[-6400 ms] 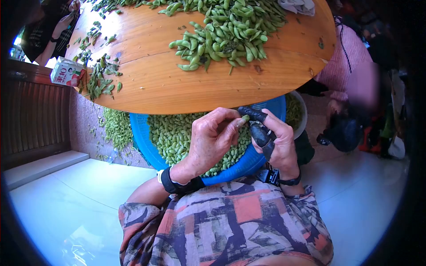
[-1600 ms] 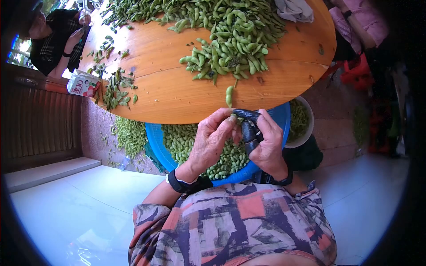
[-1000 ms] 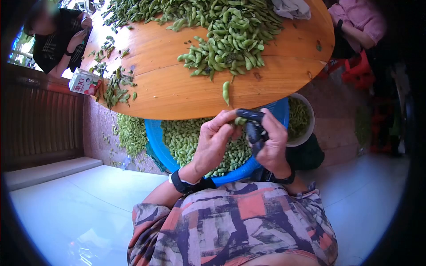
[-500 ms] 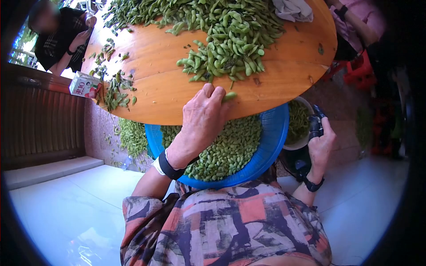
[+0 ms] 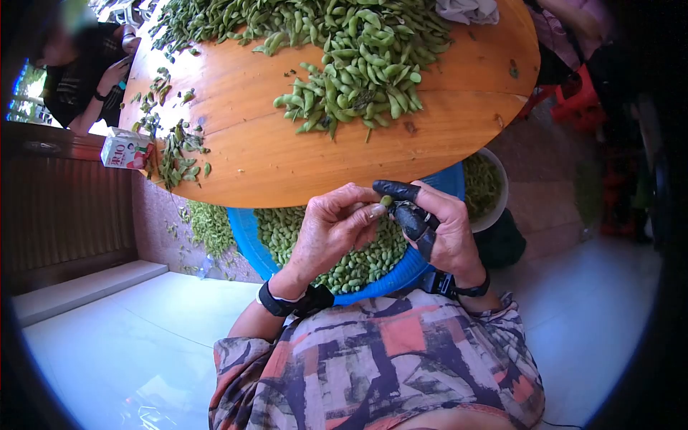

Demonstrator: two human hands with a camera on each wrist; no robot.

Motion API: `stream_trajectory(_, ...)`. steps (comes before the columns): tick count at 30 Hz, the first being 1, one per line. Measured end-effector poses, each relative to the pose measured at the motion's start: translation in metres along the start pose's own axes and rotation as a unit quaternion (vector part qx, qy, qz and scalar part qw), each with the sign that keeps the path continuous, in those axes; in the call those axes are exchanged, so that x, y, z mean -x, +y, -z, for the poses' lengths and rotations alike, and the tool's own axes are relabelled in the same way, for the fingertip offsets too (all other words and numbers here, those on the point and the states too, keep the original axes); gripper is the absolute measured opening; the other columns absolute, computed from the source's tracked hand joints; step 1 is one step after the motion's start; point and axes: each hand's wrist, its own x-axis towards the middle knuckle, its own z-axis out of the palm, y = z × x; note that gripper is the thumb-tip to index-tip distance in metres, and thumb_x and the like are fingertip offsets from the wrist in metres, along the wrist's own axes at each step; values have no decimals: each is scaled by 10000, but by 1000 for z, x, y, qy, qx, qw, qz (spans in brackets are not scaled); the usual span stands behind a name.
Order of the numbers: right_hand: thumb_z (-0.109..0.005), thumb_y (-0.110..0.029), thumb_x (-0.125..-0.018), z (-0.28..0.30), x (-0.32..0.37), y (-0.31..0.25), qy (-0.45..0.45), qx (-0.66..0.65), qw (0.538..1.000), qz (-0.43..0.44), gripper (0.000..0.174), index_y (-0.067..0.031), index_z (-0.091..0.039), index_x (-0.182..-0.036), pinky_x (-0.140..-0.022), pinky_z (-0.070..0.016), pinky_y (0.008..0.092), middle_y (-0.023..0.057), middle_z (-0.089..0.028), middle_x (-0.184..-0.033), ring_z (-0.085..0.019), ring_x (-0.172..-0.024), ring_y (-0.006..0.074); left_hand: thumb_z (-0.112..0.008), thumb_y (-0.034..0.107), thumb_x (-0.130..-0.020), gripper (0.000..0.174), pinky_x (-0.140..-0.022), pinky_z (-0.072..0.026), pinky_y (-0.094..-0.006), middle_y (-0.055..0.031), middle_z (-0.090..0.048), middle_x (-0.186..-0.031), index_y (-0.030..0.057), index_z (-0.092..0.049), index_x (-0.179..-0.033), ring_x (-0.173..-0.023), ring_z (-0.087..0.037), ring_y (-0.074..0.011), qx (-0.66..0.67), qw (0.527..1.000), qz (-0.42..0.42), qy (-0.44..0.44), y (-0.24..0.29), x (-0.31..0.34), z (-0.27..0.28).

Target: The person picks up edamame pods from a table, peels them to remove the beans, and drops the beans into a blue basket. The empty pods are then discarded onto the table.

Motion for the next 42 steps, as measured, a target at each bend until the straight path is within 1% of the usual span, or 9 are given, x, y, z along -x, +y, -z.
stream_trajectory(7,-604,-40,-853,7,-2,13,-28,49,998,42,287,19,-641,-1132,-633,-451,273,81,-590,-791,-587,-697,174,-605,32,-937,70,-447,-357,-215,-10,-541,-690,-30,-632,-917,-516,-489,-66,-41,999,-25,-4,-7,2,3)
stream_trajectory(10,-590,-78,-890,7,4,28,-78,-393,900,-172,243,35,-642,-1098,-471,-288,186,-40,-495,-669,-411,-528,21,-597,44,-948,67,-459,-333,-213,10,-513,-633,3,-617,-898,-528,-470,-55,26,997,34,-64,-5,3,13)
stream_trajectory(14,-556,-70,-899,5,6,25,-91,-402,892,-187,216,18,-648,-1074,-485,-317,194,-39,-508,-700,-439,-553,28,-627,71,-940,87,-477,-333,-218,25,-505,-601,19,-589,-881,-543,-461,-44,49,993,63,-91,-6,4,11)
stream_trajectory(17,-563,-39,-881,-1,5,13,-38,-165,977,-126,186,13,-648,-1038,-540,-386,236,13,-546,-750,-509,-602,95,-651,101,-928,125,-515,-357,-207,22,-547,-691,11,-632,-1012,-595,-480,-44,70,996,-31,-35,-15,5,-7)
stream_trajectory(19,-586,1,-837,-6,4,15,7,58,997,59,189,16,-641,-1017,-635,-441,282,88,-566,-813,-572,-699,191,-649,108,-931,120,-519,-358,-210,36,-538,-691,11,-628,-998,-602,-469,-37,-11,999,-31,-19,-15,6,-6)
stream_trajectory(22,-621,12,-789,-9,6,11,24,27,999,10,230,24,-637,-1017,-687,-453,297,127,-559,-828,-588,-759,236,-608,134,-959,133,-502,-352,-222,63,-503,-671,3,-604,-939,-581,-421,-25,-236,969,-73,13,-15,5,-4)
stream_trajectory(36,-587,-4,-799,-6,17,16,-54,-233,951,-196,137,13,-623,-930,-551,-407,258,61,-525,-729,-545,-669,114,-466,195,-1035,274,-412,-357,-208,-27,-598,-715,-29,-600,-952,-495,-502,-57,-18,988,76,-130,-1,11,16)
stream_trajectory(40,-685,-25,-757,-20,17,10,35,64,997,30,220,18,-603,-956,-550,-433,309,127,-521,-825,-566,-688,242,-455,207,-1039,268,-442,-400,-216,-59,-619,-764,-26,-583,-1009,-530,-552,-95,-7,994,52,-93,-12,13,11)
stream_trajectory(42,-739,-31,-675,-32,25,11,102,236,951,174,334,31,-578,-961,-604,-479,399,188,-503,-922,-554,-702,347,-451,205,-1040,263,-452,-411,-218,-67,-623,-777,-24,-577,-1022,-540,-565,-106,58,993,51,-83,-14,13,6)
